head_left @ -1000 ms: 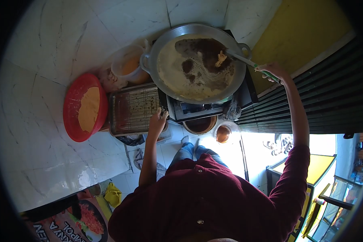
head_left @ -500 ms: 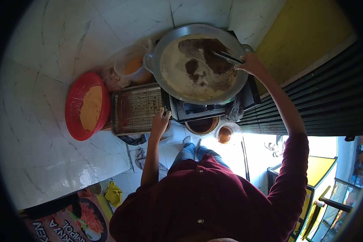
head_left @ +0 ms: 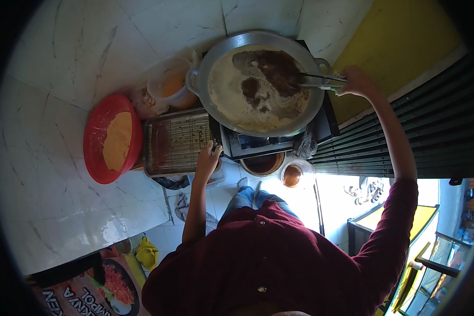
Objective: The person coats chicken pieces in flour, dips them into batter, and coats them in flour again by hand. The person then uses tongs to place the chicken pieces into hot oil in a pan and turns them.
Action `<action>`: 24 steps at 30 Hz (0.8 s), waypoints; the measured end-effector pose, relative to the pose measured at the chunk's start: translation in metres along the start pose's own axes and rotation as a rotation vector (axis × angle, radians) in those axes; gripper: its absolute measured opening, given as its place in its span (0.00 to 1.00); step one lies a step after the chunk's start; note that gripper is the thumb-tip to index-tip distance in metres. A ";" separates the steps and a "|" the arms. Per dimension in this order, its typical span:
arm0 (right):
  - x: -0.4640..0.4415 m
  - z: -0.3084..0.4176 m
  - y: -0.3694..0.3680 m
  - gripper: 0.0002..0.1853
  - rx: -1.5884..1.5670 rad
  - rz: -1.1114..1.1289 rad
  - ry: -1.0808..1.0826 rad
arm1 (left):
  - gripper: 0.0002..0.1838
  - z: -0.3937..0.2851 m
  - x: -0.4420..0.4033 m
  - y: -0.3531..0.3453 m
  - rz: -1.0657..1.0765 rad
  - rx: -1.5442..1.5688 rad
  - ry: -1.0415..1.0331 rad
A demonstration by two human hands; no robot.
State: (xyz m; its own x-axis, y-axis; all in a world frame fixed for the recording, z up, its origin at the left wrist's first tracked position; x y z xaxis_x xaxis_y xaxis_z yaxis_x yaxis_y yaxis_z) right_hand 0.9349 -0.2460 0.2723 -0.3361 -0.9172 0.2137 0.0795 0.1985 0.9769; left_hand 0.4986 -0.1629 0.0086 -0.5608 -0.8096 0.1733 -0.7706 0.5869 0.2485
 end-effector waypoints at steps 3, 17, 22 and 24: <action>0.000 0.003 0.000 0.24 0.010 0.061 0.057 | 0.17 -0.005 0.002 0.001 -0.004 -0.046 0.025; -0.014 0.004 -0.031 0.17 -0.107 0.094 0.050 | 0.15 -0.017 0.005 0.000 0.015 -0.028 0.051; 0.000 -0.005 -0.030 0.18 -0.194 0.060 0.024 | 0.16 -0.025 0.005 0.001 0.035 -0.064 0.043; 0.005 -0.014 -0.037 0.18 -0.201 0.038 0.021 | 0.17 -0.028 0.006 0.001 0.057 -0.132 0.065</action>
State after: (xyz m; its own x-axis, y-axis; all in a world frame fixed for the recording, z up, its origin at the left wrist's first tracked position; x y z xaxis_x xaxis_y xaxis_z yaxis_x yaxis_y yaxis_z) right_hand 0.9431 -0.2623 0.2375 -0.3094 -0.9179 0.2485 0.2784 0.1624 0.9466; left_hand 0.5025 -0.1675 0.0371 -0.5780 -0.7764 0.2513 -0.6892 0.6293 0.3591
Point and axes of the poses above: each hand's wrist, its own x-axis away from the middle knuckle, its own y-axis out of the back of the hand, z = x × y, the point moved 5 cm from there along -x, towards the middle knuckle, and after that the axes turned 8 degrees about z, right-handed, at the moved point
